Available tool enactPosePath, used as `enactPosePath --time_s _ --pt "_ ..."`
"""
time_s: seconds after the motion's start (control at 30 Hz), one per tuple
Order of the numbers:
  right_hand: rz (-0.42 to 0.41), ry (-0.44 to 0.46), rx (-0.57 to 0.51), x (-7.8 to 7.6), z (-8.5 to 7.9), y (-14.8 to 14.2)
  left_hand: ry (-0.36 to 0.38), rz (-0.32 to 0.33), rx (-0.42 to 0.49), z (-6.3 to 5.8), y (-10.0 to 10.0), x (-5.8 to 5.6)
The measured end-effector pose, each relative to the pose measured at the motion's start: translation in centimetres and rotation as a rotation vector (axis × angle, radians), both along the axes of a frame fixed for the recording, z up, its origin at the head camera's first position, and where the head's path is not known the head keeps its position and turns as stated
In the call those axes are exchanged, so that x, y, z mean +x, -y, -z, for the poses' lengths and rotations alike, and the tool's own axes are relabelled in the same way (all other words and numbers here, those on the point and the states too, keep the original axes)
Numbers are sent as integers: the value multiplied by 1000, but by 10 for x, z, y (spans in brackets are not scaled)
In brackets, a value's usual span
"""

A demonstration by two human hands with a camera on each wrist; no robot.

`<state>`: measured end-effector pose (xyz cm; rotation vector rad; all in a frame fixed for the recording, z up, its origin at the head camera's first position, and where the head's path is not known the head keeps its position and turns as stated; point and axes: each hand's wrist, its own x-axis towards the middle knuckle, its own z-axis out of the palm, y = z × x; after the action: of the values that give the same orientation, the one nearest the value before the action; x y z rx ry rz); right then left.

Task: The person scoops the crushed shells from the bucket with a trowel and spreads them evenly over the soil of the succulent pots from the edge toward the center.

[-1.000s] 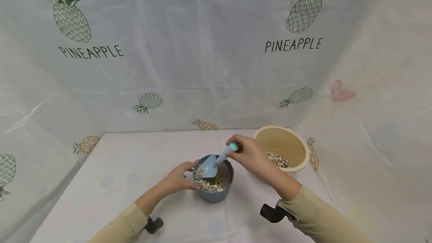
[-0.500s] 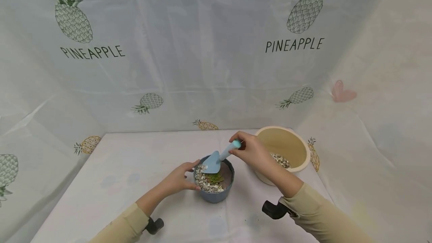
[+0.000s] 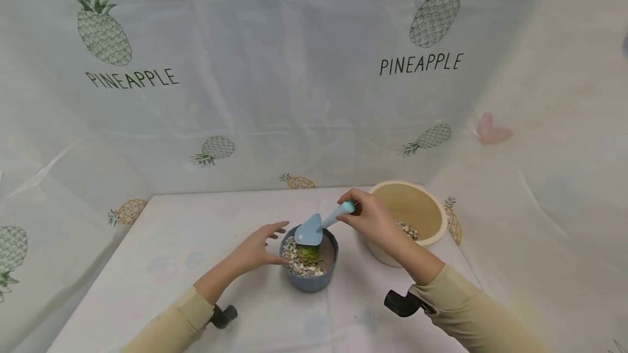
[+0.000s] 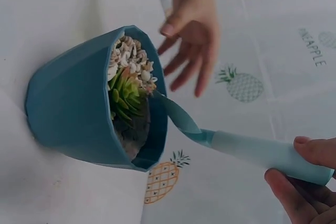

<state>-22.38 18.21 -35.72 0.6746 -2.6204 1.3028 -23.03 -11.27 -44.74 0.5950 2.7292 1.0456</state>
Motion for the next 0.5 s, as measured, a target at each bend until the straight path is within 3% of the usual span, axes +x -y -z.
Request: enactPosePath --time_s 0.33,0.5 --pt "-47 -22 -35 3 4 -2 -70 9 35 -39 -15 -13" --pt "7 -32 -66 8 -1 -18 -97 39 35 -52 -30 -20"
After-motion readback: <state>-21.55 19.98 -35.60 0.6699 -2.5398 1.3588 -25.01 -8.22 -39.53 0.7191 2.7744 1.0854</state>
